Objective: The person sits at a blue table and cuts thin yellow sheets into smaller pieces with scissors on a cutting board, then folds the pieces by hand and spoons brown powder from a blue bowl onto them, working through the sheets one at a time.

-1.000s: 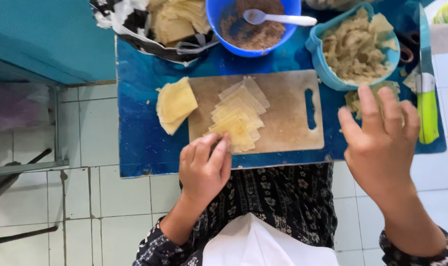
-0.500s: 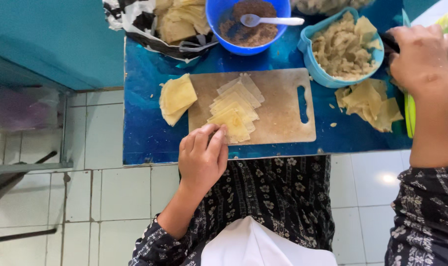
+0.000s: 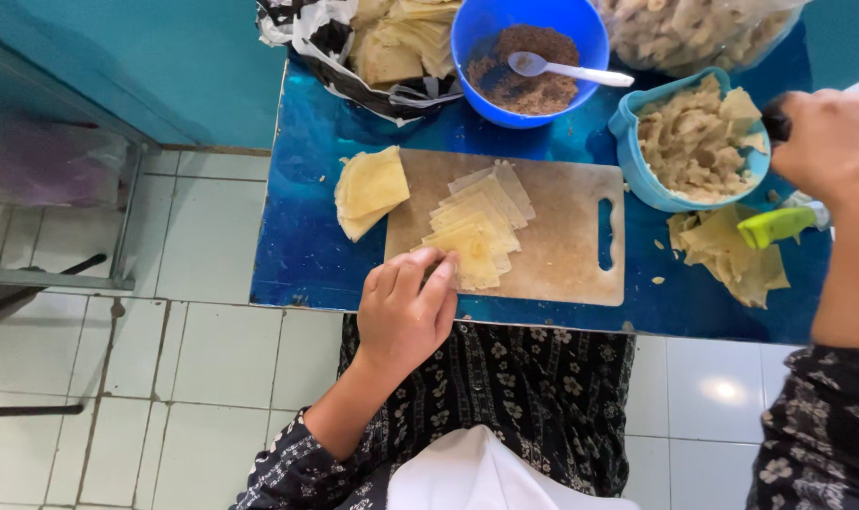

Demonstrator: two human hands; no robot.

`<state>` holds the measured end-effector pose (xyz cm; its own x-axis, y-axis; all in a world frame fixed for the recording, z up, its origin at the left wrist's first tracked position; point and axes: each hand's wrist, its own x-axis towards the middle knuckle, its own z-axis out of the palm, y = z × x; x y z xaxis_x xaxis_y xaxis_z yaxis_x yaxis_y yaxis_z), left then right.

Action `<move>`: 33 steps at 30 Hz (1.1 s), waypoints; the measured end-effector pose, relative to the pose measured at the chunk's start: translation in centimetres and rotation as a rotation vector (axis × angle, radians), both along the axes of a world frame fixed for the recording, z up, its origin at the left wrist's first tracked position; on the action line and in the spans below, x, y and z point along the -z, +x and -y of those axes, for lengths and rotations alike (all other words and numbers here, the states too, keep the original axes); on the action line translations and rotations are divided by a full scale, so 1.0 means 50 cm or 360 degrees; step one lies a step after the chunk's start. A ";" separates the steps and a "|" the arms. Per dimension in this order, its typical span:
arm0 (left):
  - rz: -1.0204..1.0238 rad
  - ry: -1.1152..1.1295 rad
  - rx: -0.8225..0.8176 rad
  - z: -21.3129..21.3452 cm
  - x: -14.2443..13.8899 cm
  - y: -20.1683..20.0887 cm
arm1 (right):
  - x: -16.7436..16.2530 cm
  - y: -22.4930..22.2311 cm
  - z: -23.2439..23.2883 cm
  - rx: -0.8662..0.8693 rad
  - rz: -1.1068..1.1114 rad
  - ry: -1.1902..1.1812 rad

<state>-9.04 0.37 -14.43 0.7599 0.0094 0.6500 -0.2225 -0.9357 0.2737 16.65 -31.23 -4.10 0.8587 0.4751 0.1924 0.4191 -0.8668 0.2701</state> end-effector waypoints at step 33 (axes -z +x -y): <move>-0.0060 0.0025 0.0031 0.000 0.002 0.005 | 0.087 -0.035 0.045 -0.0048 -0.0307 0.2430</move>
